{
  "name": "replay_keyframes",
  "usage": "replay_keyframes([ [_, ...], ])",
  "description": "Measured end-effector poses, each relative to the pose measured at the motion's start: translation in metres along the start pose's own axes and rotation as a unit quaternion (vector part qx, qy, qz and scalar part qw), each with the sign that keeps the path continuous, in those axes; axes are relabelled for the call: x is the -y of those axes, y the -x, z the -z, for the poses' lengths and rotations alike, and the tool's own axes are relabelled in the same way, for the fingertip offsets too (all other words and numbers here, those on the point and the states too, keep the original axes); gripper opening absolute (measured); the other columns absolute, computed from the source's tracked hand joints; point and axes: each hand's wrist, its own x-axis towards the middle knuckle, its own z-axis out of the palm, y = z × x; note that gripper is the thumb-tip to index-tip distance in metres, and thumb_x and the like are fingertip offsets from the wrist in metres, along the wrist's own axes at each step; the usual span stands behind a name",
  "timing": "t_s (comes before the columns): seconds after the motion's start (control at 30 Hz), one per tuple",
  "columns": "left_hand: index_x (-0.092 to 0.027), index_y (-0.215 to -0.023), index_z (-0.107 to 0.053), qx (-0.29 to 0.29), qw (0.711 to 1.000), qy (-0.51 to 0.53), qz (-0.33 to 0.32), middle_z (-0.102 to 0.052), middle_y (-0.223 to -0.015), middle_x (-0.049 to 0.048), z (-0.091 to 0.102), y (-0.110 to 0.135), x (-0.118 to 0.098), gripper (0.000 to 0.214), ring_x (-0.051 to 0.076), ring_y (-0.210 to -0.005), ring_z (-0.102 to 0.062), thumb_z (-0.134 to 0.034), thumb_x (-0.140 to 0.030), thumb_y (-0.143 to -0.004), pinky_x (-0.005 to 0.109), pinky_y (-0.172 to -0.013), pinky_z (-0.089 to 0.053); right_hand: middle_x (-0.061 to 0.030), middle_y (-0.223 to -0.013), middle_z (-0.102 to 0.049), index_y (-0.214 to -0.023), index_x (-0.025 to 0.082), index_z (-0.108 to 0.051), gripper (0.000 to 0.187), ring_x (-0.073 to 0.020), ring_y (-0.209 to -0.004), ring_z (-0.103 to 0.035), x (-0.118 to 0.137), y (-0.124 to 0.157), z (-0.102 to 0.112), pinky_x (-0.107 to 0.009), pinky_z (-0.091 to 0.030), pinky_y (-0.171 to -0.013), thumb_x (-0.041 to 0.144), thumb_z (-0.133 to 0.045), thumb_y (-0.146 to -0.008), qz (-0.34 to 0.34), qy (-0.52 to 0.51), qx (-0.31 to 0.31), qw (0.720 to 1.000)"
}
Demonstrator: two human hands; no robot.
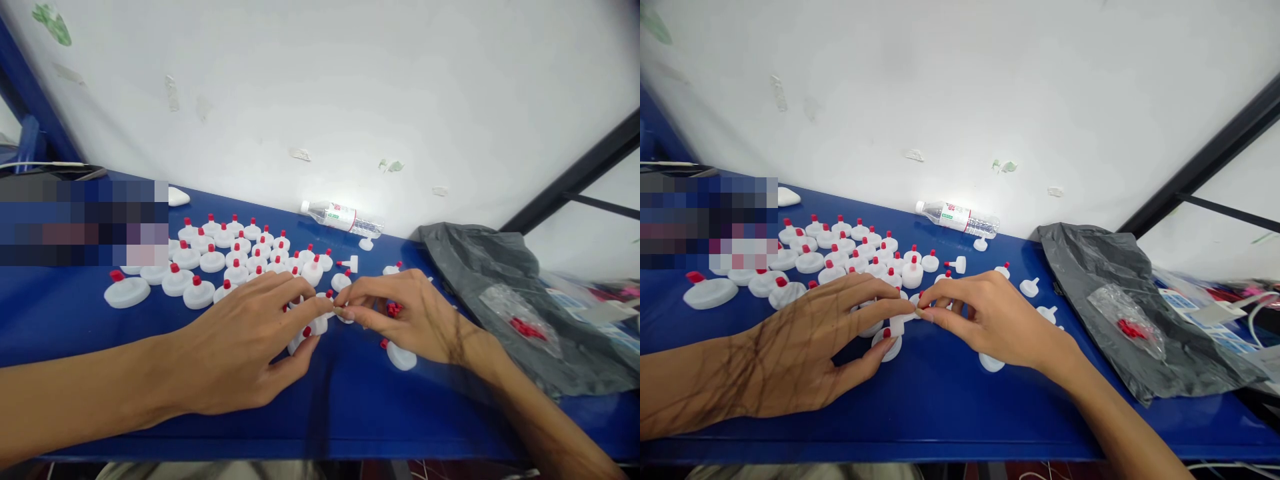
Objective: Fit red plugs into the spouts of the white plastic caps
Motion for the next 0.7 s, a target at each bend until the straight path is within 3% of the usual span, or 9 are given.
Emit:
replay_keyframes([
  [0.7, -0.021, -0.129, -0.049, 0.007, 1.0, 0.005, -0.01, -0.063, -0.113, 0.008, 0.0003, -0.0015, 0.0008, 0.029, 0.023, -0.102, -0.064, -0.05, -0.016, -0.1, 0.037, -0.088, -0.054, 0.0087, -0.08, -0.078, -0.105, 0.031, -0.075, 0.013, -0.0096, -0.065, -0.072, 0.0, 0.0004, -0.0007, -0.021, -0.051, -0.062, 0.038, -0.064, -0.1, 0.008, 0.027, 0.004, 1.0],
])
